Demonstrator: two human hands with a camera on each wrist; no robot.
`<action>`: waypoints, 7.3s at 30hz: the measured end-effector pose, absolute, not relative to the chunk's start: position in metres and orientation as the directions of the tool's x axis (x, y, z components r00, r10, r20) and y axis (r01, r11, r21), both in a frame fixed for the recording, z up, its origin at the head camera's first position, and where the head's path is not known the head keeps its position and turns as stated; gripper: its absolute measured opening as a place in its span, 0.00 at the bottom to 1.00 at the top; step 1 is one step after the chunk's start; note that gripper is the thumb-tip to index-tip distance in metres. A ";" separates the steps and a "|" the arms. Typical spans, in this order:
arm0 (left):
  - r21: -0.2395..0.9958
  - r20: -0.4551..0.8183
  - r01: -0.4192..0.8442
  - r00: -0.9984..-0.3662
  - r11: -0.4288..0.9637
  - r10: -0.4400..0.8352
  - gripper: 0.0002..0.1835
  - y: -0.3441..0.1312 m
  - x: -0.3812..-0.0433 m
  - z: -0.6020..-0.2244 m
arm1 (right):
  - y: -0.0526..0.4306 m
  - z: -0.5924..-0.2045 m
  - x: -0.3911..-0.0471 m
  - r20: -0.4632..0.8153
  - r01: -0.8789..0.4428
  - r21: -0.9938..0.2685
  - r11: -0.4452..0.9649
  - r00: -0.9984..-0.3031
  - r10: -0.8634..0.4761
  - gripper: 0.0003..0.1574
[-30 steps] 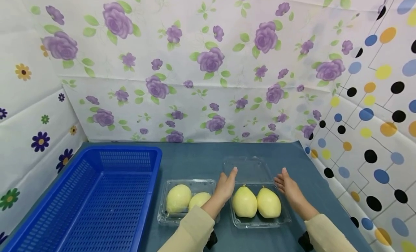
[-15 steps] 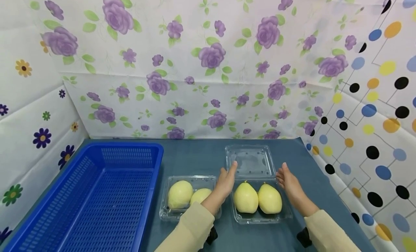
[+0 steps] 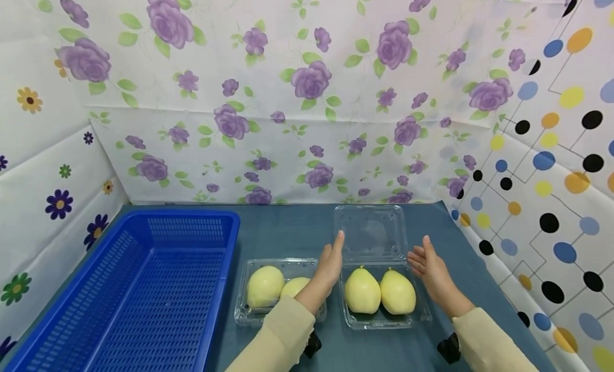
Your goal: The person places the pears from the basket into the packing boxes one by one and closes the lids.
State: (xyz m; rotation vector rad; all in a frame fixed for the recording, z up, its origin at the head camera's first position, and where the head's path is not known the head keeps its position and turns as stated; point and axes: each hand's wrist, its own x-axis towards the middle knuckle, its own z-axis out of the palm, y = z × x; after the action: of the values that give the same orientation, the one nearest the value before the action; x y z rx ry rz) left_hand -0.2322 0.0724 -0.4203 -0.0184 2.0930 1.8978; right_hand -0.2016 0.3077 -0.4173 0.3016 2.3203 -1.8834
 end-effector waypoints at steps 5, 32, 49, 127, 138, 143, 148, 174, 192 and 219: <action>0.973 -0.210 -0.185 -0.956 0.134 0.206 0.51 0.072 -0.233 -0.419 | 0.310 -0.417 -0.203 -0.247 0.254 -0.958 0.134 -0.967 0.071 0.60; 0.976 -0.186 -0.149 -0.948 0.157 0.259 0.45 0.068 -0.230 -0.412 | 0.311 -0.416 -0.205 -0.245 0.257 -0.946 0.197 -0.966 0.085 0.56; 0.973 -0.224 -0.200 -0.941 0.118 0.254 0.51 0.071 -0.223 -0.406 | 0.312 -0.405 -0.195 -0.252 0.266 -0.938 0.222 -0.963 0.093 0.62; 0.878 -0.447 -0.476 -0.773 0.053 0.450 0.56 0.056 -0.165 -0.408 | 0.327 -0.433 -0.133 -0.416 0.419 -0.864 0.279 -0.906 0.071 0.61; 0.898 -0.436 -0.395 -0.747 0.193 0.501 0.50 0.050 -0.156 -0.414 | 0.331 -0.444 -0.126 -0.496 0.498 -0.843 0.201 -0.866 0.069 0.64; 0.874 -0.484 -0.415 -0.712 0.252 0.508 0.51 0.048 -0.156 -0.414 | 0.333 -0.450 -0.123 -0.487 0.481 -0.857 0.185 -0.874 0.016 0.62; 0.880 -0.471 -0.431 -0.731 0.200 0.494 0.46 0.051 -0.152 -0.423 | 0.337 -0.451 -0.121 -0.471 0.459 -0.873 0.162 -0.881 -0.044 0.49; 0.824 -0.473 -0.567 -0.701 -0.013 0.534 0.16 0.062 -0.138 -0.458 | 0.338 -0.470 -0.107 -0.456 0.453 -0.881 0.133 -0.890 0.016 0.27; 0.837 -0.442 -0.536 -0.781 -0.111 0.442 0.11 0.066 -0.132 -0.463 | 0.326 -0.479 -0.111 -0.449 0.458 -0.887 0.062 -0.885 0.122 0.14; 0.931 -0.343 -0.222 -0.805 0.291 0.483 0.11 0.039 -0.134 -0.439 | 0.314 -0.458 -0.110 -0.285 0.436 -0.810 0.392 -0.877 0.387 0.26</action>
State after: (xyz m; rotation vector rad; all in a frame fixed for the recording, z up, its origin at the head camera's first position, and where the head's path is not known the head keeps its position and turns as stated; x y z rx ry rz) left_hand -0.1339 0.0389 -0.4390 0.2327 1.9799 1.5633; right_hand -0.1095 0.3144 -0.4580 0.7636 2.5793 -1.5245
